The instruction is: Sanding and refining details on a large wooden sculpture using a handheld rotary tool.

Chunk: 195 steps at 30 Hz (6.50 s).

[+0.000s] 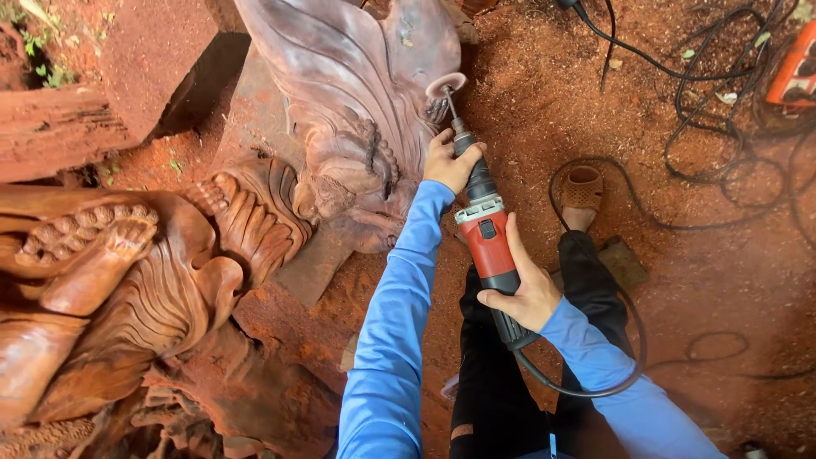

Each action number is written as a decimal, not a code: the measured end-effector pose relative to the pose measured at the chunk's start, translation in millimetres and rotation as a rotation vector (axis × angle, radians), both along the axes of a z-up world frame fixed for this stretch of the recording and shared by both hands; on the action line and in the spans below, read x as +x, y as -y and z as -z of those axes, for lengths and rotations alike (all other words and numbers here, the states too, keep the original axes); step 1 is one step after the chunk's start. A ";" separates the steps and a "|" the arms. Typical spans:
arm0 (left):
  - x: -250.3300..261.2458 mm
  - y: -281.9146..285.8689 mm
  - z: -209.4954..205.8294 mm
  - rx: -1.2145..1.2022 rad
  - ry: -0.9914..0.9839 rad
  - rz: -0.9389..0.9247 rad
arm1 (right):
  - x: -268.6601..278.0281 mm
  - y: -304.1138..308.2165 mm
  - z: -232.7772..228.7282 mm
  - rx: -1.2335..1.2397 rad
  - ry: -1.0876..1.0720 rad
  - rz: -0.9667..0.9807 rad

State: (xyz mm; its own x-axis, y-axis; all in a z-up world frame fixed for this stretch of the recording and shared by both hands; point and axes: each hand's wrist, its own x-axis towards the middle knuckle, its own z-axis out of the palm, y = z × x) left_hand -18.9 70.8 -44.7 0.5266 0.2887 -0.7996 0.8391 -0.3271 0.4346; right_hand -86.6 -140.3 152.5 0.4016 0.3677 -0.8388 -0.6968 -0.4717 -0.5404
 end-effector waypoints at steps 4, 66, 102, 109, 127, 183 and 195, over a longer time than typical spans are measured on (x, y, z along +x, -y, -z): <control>3.9 -3.3 -11.9 -0.010 -0.024 0.068 | -17.4 -8.4 3.2 -0.002 -0.004 0.082; 12.6 -22.9 -7.9 0.057 0.033 0.231 | -52.2 -53.0 29.4 0.304 0.023 0.525; -14.3 -29.3 8.2 -0.202 0.212 -0.237 | -6.3 -43.9 8.4 -0.021 0.036 -0.064; -13.3 -33.4 39.8 -0.185 0.166 -0.310 | 8.1 -42.2 7.3 -0.023 0.063 -0.103; -2.0 -14.0 27.5 0.026 0.073 0.154 | -64.9 -56.8 37.2 0.266 0.066 0.524; -12.4 -43.2 16.3 -0.197 -0.048 0.031 | -104.1 -95.4 67.1 -0.009 0.165 0.262; -12.6 -43.4 -12.7 -0.460 0.038 -0.331 | -87.3 -104.6 64.5 -0.085 0.173 0.090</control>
State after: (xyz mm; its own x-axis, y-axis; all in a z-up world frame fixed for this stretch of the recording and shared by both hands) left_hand -31.4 114.2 -32.0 0.4982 0.0702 -0.8642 0.8456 0.1809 0.5021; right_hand -173.9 -35.6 88.1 0.5706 0.2552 -0.7806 -0.6380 -0.4607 -0.6170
